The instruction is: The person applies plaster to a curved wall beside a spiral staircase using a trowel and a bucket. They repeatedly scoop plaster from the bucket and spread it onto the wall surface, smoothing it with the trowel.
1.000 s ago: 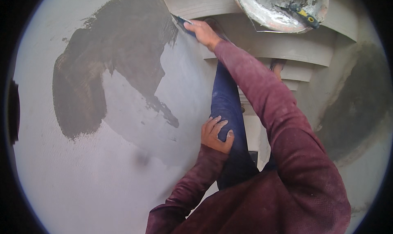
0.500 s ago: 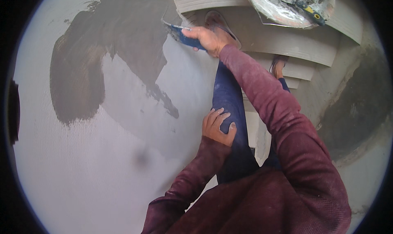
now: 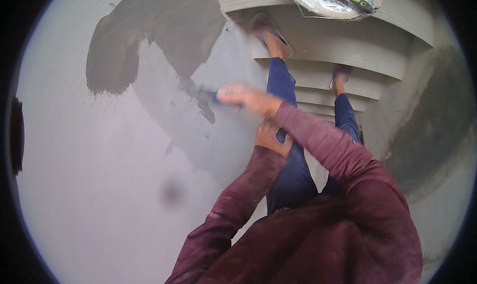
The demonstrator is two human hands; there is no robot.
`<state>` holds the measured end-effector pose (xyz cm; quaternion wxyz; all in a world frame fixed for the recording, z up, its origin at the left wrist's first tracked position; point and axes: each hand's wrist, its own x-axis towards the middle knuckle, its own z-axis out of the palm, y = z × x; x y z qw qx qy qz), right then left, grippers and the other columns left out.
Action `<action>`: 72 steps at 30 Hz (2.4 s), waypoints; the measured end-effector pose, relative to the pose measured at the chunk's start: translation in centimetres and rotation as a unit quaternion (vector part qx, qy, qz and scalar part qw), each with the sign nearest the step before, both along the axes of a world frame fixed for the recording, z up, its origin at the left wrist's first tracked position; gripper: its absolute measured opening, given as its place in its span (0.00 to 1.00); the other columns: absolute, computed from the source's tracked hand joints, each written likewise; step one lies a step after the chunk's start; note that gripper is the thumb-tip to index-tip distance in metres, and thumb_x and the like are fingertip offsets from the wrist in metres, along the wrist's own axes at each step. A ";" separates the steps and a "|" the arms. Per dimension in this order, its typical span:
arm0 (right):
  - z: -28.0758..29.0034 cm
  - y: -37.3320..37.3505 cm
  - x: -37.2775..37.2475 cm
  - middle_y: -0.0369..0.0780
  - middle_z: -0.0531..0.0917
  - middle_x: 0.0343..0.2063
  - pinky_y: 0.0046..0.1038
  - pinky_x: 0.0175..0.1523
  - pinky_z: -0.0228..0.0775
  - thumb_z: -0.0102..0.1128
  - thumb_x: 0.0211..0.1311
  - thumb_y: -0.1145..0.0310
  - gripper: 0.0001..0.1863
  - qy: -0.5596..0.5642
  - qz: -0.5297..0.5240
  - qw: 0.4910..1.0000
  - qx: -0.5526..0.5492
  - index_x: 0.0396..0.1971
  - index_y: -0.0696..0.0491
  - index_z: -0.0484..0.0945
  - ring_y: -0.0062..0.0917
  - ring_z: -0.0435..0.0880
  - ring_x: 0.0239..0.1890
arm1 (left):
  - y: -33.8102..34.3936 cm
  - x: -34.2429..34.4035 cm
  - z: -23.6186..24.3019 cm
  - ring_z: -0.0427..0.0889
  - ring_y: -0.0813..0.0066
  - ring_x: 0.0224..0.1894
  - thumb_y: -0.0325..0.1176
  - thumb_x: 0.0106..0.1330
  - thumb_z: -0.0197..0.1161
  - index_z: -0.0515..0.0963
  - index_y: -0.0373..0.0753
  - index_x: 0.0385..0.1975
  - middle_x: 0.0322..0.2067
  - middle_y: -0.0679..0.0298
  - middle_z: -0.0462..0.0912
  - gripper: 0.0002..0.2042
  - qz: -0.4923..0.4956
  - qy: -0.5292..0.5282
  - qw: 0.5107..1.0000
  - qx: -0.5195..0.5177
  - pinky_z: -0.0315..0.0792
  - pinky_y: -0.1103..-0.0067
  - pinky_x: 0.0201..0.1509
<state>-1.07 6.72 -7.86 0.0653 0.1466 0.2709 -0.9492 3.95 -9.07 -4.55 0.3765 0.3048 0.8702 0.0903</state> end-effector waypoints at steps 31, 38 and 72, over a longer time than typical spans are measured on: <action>-17.9 1.8 -7.2 0.34 0.75 0.28 0.19 0.25 0.64 0.54 0.60 0.54 0.19 -0.267 -0.122 0.951 -0.101 0.38 0.56 0.76 0.16 0.71 0.29 | 2.1 -4.2 1.5 0.69 0.52 0.53 0.31 0.44 0.64 0.78 0.40 0.34 0.45 0.59 0.76 0.14 0.000 -0.026 0.999 0.021 0.63 0.64 0.56; -6.0 0.7 -2.3 0.33 0.76 0.33 0.16 0.34 0.64 0.52 0.62 0.55 0.21 -0.075 -0.026 0.990 -0.119 0.45 0.58 0.73 0.14 0.71 0.32 | 2.1 -4.9 2.0 0.69 0.52 0.53 0.32 0.45 0.63 0.78 0.40 0.36 0.45 0.59 0.76 0.15 -0.023 -0.002 1.000 0.015 0.63 0.64 0.56; -16.8 10.8 -10.3 0.32 0.76 0.23 0.19 0.23 0.58 0.51 0.60 0.51 0.18 -0.267 -0.159 0.950 -0.011 0.27 0.52 0.76 0.15 0.68 0.22 | 2.2 -2.1 1.4 0.67 0.55 0.55 0.34 0.47 0.63 0.78 0.41 0.36 0.46 0.59 0.76 0.15 -0.018 -0.012 1.000 -0.019 0.60 0.65 0.60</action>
